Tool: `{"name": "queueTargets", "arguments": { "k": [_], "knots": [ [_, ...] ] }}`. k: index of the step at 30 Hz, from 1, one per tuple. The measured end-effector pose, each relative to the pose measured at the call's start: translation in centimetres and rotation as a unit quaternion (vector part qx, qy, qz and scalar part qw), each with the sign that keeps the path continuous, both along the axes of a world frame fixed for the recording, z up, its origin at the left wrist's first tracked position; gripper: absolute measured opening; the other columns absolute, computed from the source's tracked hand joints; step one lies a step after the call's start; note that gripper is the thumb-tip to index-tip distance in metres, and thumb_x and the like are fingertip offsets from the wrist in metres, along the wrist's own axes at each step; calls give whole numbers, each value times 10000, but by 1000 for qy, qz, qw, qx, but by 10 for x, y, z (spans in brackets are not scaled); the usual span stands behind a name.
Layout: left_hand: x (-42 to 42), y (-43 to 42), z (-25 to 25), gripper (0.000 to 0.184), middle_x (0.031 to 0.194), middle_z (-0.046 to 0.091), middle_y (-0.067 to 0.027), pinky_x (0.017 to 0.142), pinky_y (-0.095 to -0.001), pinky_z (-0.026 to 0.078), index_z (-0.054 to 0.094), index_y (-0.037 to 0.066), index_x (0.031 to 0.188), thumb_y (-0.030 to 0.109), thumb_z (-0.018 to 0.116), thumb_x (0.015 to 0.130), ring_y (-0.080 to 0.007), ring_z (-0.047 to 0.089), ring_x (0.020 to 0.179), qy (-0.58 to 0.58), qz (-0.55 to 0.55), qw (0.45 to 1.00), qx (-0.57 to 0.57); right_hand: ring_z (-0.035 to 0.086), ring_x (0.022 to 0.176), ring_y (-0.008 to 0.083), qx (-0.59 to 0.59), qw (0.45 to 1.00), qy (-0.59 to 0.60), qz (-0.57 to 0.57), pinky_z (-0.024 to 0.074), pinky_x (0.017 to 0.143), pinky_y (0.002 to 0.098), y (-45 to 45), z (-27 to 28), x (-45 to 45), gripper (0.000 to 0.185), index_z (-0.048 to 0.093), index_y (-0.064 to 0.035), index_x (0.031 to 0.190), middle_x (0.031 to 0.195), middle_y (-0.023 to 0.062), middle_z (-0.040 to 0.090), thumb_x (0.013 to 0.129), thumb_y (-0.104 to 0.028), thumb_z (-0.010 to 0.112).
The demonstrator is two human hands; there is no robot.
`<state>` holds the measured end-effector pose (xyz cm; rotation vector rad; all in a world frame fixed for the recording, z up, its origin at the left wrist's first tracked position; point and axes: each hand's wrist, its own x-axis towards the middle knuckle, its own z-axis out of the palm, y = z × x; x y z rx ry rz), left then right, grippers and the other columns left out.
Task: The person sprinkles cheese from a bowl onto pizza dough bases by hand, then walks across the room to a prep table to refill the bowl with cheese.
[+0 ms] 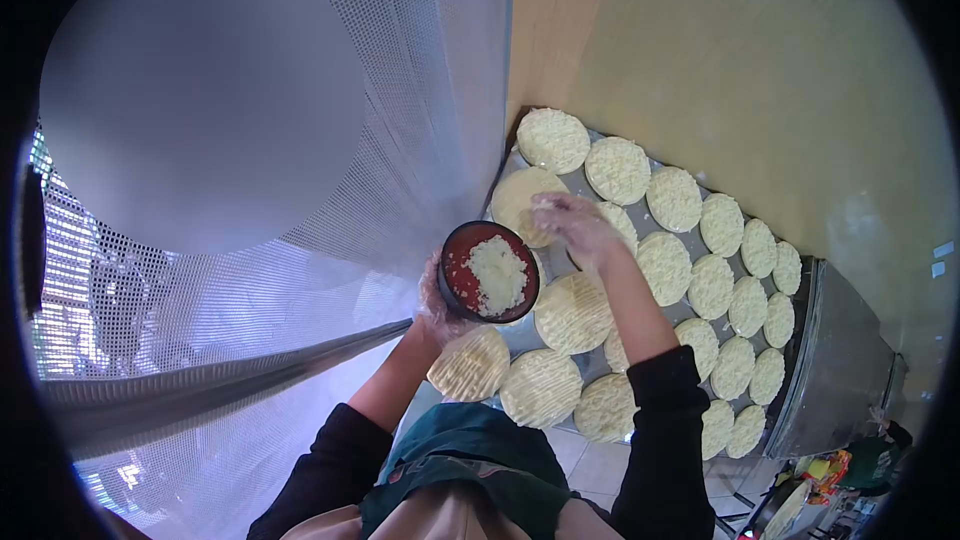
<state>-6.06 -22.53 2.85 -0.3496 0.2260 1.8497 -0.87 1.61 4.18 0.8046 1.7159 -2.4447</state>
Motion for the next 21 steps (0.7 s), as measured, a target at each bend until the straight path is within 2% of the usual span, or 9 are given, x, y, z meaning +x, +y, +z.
{"name": "queueTargets", "arguments": {
  "k": [2, 5, 7, 8, 10, 14, 16, 20, 21],
  "knots": [
    [0, -5, 0, 613, 1270, 491, -133, 942, -567, 372, 462, 109, 1264, 540, 417, 832, -343, 491, 1132, -7, 5, 1000, -13, 590, 860, 158, 33, 999, 2, -12, 489, 762, 271, 36, -33, -9, 343, 562, 15, 1094, 979, 73, 606, 801, -137, 656],
    [0, -15, -5, 614, 1277, 485, -134, 950, -571, 363, 465, 108, 1262, 543, 419, 830, -349, 483, 1140, -24, 8, 999, -41, 589, 758, 143, 146, 989, 4, -29, 474, 699, 256, 66, -56, -27, 248, 623, 4, 1035, 887, 74, 642, 797, -67, 611],
    [-1, -22, -7, 628, 1277, 483, -135, 954, -568, 359, 468, 114, 1260, 559, 428, 819, -352, 475, 1147, -16, -17, 999, -41, 579, 715, 122, 354, 930, -98, -1, 463, 675, 239, 71, -59, -41, 153, 669, -28, 919, 788, 26, 631, 794, -102, 621],
    [-1, -26, -8, 628, 1277, 483, -135, 954, -568, 359, 468, 114, 1260, 559, 428, 819, -352, 475, 1147, -17, -16, 999, -42, 579, 715, 122, 353, 930, -98, 0, 463, 675, 239, 71, -62, -47, 153, 669, -28, 919, 788, 26, 631, 794, -102, 621],
    [-1, -32, -10, 642, 1272, 486, -134, 956, -567, 359, 469, 119, 1260, 572, 437, 805, -350, 475, 1148, -21, -24, 998, -53, 558, 670, 105, 464, 885, -16, 16, 444, 620, 224, 74, -79, -59, 145, 685, -45, 896, 760, 15, 630, 784, -93, 606],
    [-3, -38, -3, 652, 1268, 490, -133, 954, -564, 362, 469, 120, 1260, 578, 439, 797, -350, 482, 1140, -11, -10, 997, -74, 544, 658, 109, 510, 859, 31, 5, 438, 600, 235, 79, -107, -84, 171, 682, -36, 914, 758, 20, 625, 779, -91, 593],
    [-4, -44, -1, 677, 1294, 463, -140, 970, -567, 344, 471, 123, 1266, 590, 470, 776, -358, 457, 1154, 6, -15, 997, -76, 561, 692, 115, 536, 841, 24, 66, 452, 626, 245, 75, -104, -90, 175, 680, -30, 909, 777, 41, 633, 786, -63, 560],
    [-6, -47, -1, 677, 1294, 463, -139, 972, -564, 343, 468, 122, 1269, 590, 467, 780, -351, 454, 1161, 15, -9, 996, -87, 607, 721, 171, 461, 879, 91, 87, 476, 663, 281, 67, -102, -89, 191, 673, -20, 900, 787, 99, 653, 771, -27, 533],
    [-6, -48, -2, 668, 1284, 474, -135, 964, -564, 351, 471, 119, 1264, 588, 453, 788, -350, 468, 1150, 7, -11, 996, -83, 620, 741, 204, 599, 787, 92, 119, 482, 669, 295, 62, -101, -93, 213, 670, -23, 913, 811, 126, 654, 755, -15, 527]
  ]
}}
